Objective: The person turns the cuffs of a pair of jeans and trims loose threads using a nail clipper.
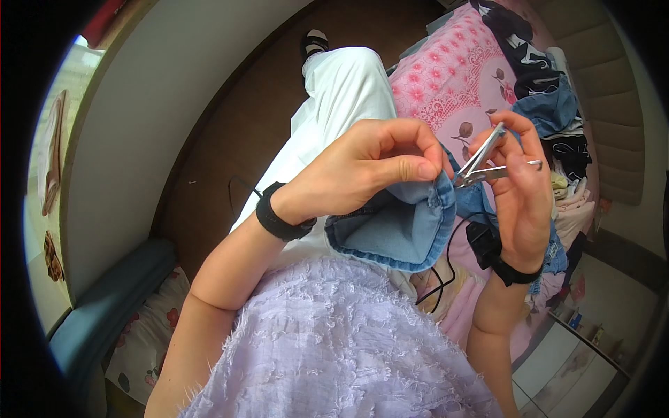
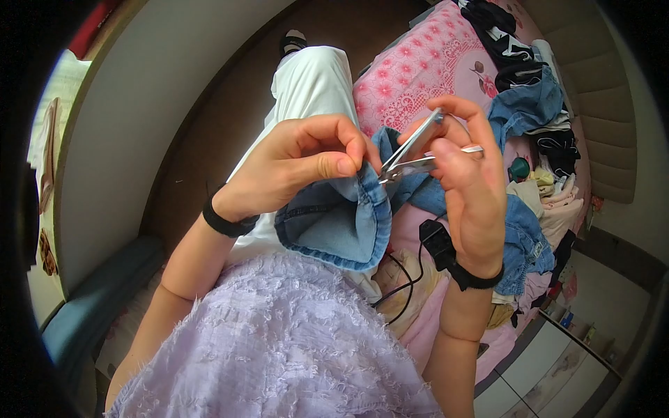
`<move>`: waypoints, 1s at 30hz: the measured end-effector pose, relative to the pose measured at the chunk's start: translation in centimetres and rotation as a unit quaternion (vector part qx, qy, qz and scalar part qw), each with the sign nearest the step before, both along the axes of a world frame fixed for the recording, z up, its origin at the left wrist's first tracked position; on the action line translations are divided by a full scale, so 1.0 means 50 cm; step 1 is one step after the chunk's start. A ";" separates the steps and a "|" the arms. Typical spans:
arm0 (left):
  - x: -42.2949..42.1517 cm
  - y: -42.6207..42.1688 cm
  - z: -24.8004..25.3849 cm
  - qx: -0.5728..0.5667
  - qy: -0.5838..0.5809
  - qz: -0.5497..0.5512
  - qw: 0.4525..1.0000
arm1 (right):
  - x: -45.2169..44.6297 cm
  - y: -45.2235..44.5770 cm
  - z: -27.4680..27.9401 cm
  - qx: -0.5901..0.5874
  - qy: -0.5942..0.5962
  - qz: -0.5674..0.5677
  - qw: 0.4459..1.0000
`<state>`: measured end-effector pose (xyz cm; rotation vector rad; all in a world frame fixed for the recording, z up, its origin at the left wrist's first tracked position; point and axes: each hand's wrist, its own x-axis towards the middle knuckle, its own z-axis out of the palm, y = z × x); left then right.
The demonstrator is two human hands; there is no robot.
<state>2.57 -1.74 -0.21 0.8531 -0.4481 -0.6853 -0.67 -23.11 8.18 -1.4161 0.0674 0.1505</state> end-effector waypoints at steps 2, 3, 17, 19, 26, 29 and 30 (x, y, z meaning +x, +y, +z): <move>0.002 0.001 0.001 0.022 -0.036 0.031 0.999 | -0.002 0.004 0.003 0.024 0.004 -0.028 0.999; 0.003 0.002 0.002 0.033 -0.054 0.047 0.997 | -0.005 0.006 0.005 0.019 0.001 -0.038 0.999; 0.003 0.009 0.002 0.036 -0.149 0.111 0.982 | -0.009 0.042 0.001 -0.384 -0.138 0.127 0.904; 0.003 0.010 0.001 0.037 -0.146 0.102 0.983 | -0.008 0.046 -0.004 -0.374 -0.153 0.127 0.906; 0.000 0.012 0.003 0.129 -0.103 0.116 0.979 | -0.011 0.028 -0.033 -0.155 -0.007 0.036 0.987; -0.003 0.007 0.008 0.177 -0.147 0.092 0.969 | -0.014 0.018 -0.047 -0.047 0.066 0.037 0.996; -0.005 0.008 0.025 0.198 -0.127 0.063 0.970 | -0.016 0.018 -0.048 -0.035 0.073 0.042 0.996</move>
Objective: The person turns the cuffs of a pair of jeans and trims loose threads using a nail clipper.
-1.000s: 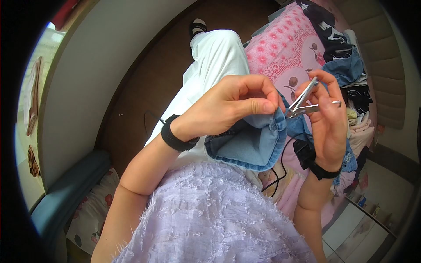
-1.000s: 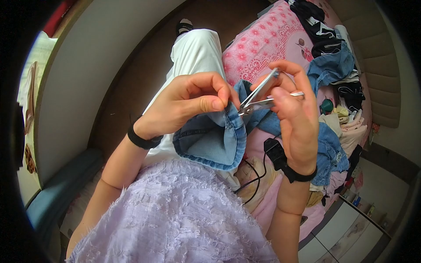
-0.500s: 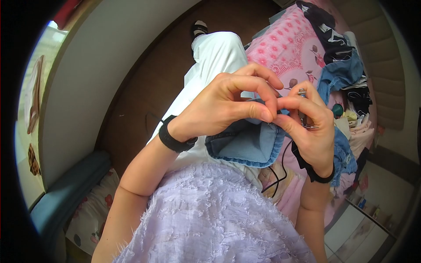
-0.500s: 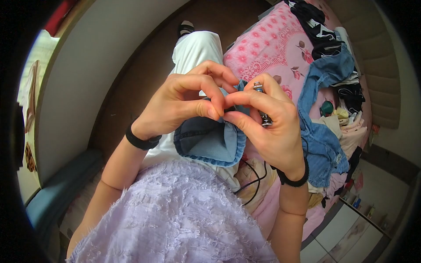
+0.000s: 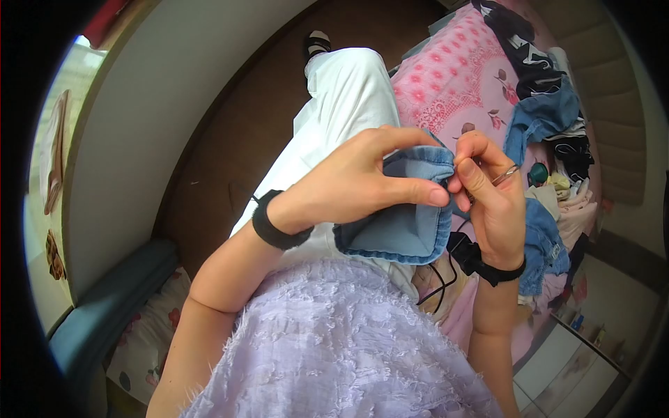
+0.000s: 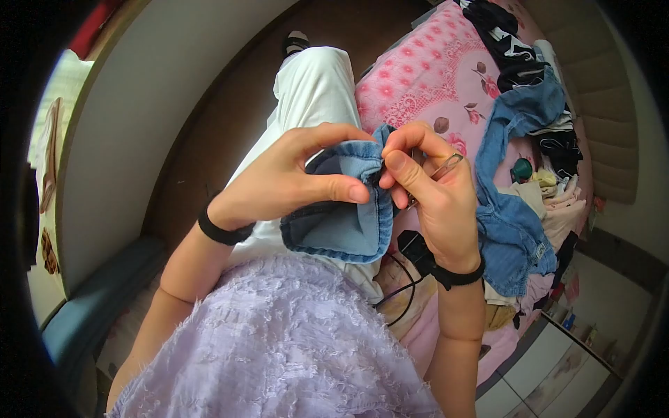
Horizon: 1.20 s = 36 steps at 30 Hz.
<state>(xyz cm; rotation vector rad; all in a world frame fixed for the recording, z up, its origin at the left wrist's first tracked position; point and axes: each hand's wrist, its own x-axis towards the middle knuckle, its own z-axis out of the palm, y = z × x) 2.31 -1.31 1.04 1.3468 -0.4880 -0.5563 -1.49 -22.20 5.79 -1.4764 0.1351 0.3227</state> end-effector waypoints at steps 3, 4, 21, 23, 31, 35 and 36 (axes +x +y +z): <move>-0.011 -0.010 0.000 -0.003 0.054 0.003 0.999 | -0.004 -0.002 -0.004 0.022 0.000 0.008 1.000; -0.012 -0.009 0.003 -0.018 0.070 0.006 0.997 | -0.004 -0.003 -0.004 0.027 -0.004 0.010 1.000; -0.020 -0.016 0.022 -0.052 0.019 0.060 0.997 | -0.056 0.015 0.044 -0.222 -0.183 0.033 0.957; -0.020 -0.017 0.017 -0.056 0.009 0.061 0.997 | -0.061 0.014 0.046 -0.218 -0.185 0.038 0.958; -0.021 -0.019 0.020 -0.060 0.015 0.046 0.997 | -0.063 0.004 0.031 -0.110 -0.167 0.001 0.980; -0.021 -0.015 0.035 -0.057 0.083 0.021 0.995 | -0.055 -0.015 0.022 0.027 -0.043 -0.116 0.992; -0.021 -0.014 0.035 -0.062 0.093 0.019 0.994 | -0.050 -0.018 0.020 0.050 -0.047 -0.136 0.988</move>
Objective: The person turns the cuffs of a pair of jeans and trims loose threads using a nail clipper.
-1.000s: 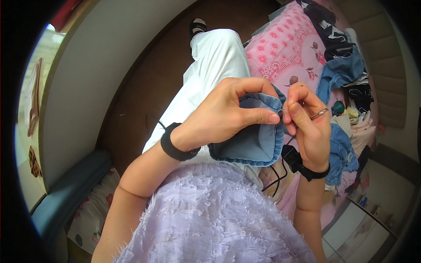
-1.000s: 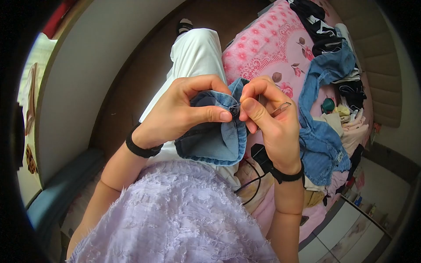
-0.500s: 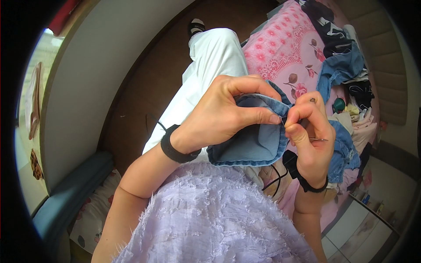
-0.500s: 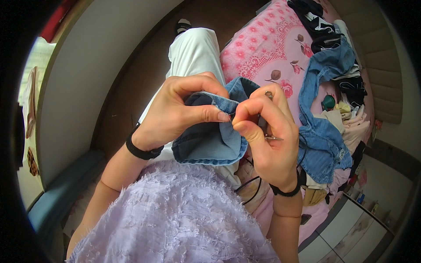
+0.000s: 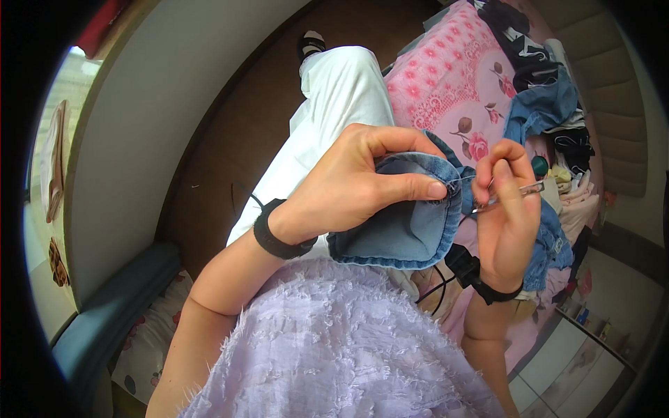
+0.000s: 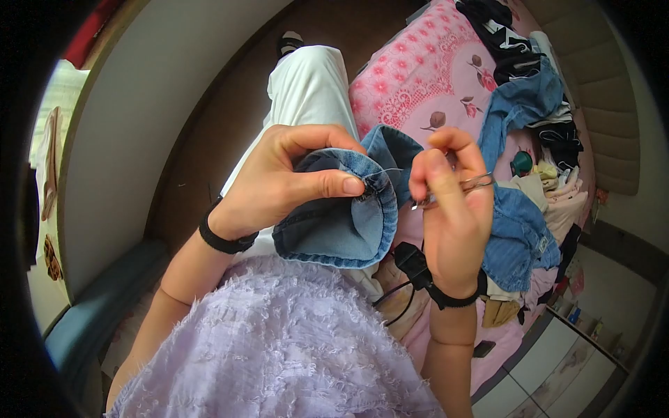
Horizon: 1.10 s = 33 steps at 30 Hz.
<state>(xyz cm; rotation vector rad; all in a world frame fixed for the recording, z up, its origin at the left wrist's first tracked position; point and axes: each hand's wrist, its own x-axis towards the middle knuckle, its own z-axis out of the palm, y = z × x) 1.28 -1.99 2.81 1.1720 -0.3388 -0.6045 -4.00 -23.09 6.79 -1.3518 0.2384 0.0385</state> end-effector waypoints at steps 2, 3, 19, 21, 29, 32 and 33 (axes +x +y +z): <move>0.001 0.002 0.000 -0.010 0.019 -0.005 1.000 | 0.003 0.012 0.005 0.072 -0.022 -0.074 0.994; 0.001 0.003 0.000 -0.008 0.023 -0.004 1.000 | 0.004 0.012 0.011 0.087 -0.030 -0.054 0.994; -0.004 0.003 -0.012 0.031 -0.060 0.048 0.997 | -0.027 0.026 0.015 -0.168 -0.172 -0.030 0.970; -0.004 0.003 -0.011 0.038 -0.058 0.049 0.996 | -0.035 0.018 0.008 -0.181 -0.183 -0.014 0.966; -0.006 0.003 -0.007 0.032 -0.063 0.050 0.996 | -0.036 0.026 0.005 -0.176 -0.201 -0.039 0.963; -0.007 0.002 -0.005 0.030 -0.061 0.052 0.996 | -0.035 0.026 0.008 -0.181 -0.207 -0.040 0.961; -0.007 0.002 -0.005 0.030 -0.064 0.051 0.996 | -0.035 0.027 0.008 -0.178 -0.209 -0.039 0.961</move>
